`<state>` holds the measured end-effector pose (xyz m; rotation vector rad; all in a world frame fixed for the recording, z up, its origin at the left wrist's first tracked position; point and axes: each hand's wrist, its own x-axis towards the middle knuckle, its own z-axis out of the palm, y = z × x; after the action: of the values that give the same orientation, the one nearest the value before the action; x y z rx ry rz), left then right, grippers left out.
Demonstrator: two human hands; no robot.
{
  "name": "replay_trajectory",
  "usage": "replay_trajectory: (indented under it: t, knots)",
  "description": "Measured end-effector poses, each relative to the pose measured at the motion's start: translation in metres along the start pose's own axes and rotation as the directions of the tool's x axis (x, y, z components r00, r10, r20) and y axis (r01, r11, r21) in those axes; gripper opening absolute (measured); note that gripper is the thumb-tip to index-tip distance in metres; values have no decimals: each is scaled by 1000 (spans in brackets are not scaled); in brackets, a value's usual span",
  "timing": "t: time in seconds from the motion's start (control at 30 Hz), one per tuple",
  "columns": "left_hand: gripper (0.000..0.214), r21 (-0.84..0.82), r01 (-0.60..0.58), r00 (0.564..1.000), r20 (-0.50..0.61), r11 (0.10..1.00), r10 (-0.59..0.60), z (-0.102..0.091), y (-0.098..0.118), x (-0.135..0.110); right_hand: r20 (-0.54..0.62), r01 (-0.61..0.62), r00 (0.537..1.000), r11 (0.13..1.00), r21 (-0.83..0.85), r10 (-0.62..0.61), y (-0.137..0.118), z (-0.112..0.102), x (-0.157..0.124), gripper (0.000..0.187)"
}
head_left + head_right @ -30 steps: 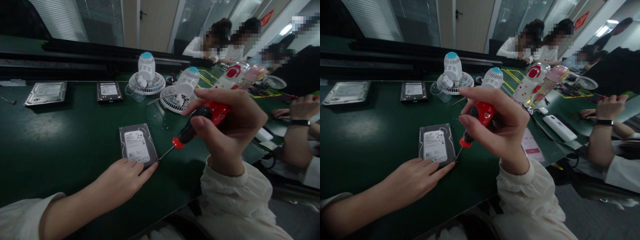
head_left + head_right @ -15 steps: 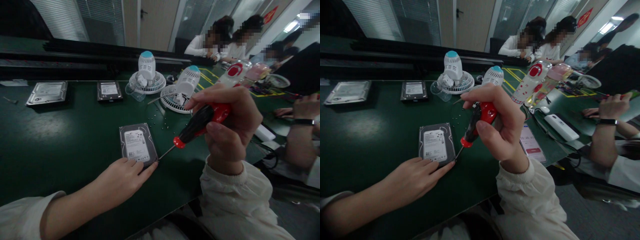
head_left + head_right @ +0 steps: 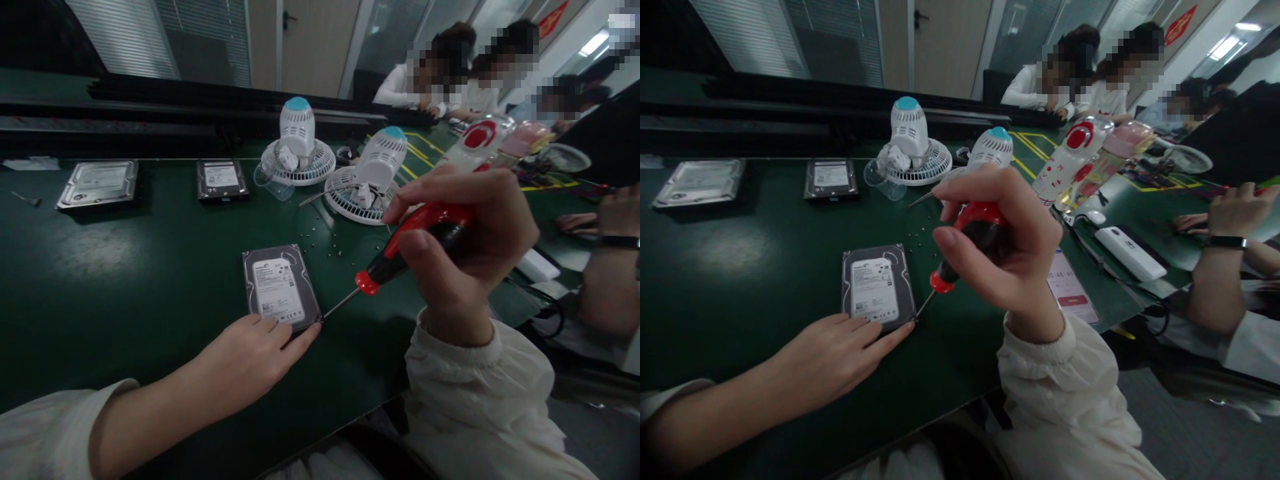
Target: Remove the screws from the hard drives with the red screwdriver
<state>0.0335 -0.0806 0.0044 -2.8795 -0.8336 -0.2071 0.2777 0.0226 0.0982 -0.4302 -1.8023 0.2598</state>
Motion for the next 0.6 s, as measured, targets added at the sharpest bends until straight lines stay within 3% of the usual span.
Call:
replay_trajectory:
  t: [0.1, 0.13, 0.23, 0.4, 0.6]
  knots:
    - [59, -1, -4, 1000, 10, 1000, 4, 0, 0, 0, -57, 215, 976, 975, 55, -212, 6, 3, 2, 36]
    - [59, 0, -7, 1000, 14, 1000, 7, 0, -1, -1, -55, 217, 976, 972, 86, -213, 8, 4, 3, 36]
    - [59, 0, -10, 1000, 21, 1000, 10, 0, -1, -2, -37, 166, 986, 976, 142, -163, 10, 2, 4, 38]
    - [61, -8, -7, 1000, 4, 1000, 7, 1, -1, -2, -23, 174, 984, 984, 24, -174, 6, -3, 2, 33]
    - [59, -14, -5, 1000, -11, 1000, 5, 2, 0, -1, 37, 2, 999, 989, 149, -8, -8, -6, 0, 30]
